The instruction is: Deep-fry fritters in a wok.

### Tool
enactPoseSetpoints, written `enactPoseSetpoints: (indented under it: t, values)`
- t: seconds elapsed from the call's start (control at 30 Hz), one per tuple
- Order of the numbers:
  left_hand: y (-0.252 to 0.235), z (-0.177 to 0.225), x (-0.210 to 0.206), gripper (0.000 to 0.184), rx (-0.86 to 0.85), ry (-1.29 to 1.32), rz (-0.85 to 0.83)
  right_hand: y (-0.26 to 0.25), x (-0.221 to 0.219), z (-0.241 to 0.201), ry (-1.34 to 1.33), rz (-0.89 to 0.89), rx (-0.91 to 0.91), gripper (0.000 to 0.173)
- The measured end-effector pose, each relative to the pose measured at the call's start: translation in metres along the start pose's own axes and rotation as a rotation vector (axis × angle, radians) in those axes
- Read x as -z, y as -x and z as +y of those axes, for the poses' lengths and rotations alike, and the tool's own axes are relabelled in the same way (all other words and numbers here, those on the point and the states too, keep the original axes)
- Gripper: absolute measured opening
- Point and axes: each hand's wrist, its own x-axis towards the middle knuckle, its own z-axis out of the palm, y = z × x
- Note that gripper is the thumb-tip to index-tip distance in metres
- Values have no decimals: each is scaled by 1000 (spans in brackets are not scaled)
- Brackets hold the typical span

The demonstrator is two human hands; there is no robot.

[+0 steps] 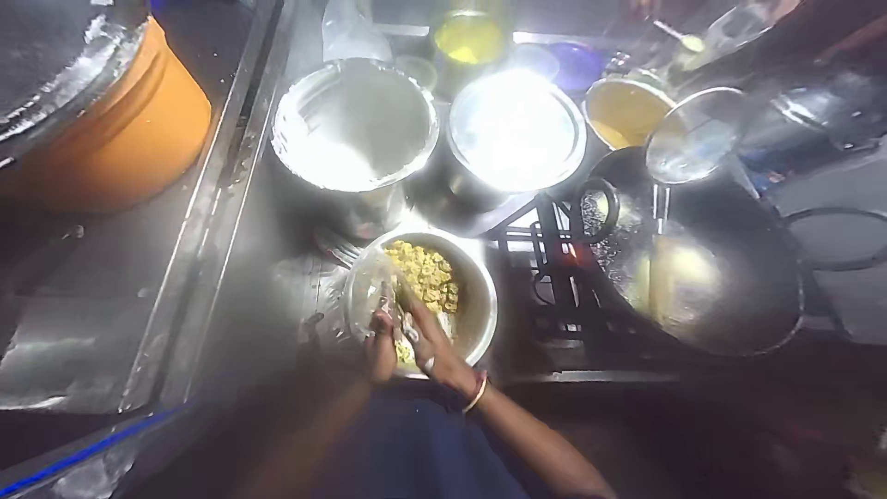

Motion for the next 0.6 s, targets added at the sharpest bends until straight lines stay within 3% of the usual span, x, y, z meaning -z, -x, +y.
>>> enactPoseSetpoints:
  t: [0.07, 0.17, 0.27, 0.37, 0.43, 0.6]
  values:
    - [8, 1, 6, 22, 48, 111, -143, 12, -18, 5, -73, 63, 112, 90]
    - [6, -5, 21, 29, 164, 189, -409, 18, -24, 9, -131, 120, 166, 107]
    - [8, -5, 11, 43, -93, 46, -268, 22, -10, 7, -337, 135, 168, 117]
    - [9, -12, 12, 41, -174, 161, -145, 28, 26, -7, -457, 169, 80, 102]
    - [5, -14, 22, 38, -178, 243, -177, 35, 65, -21, -370, 185, 44, 91]
    - [-21, -17, 46, 50, -150, 374, -305, 68, 174, -56, 320, 331, -24, 57]
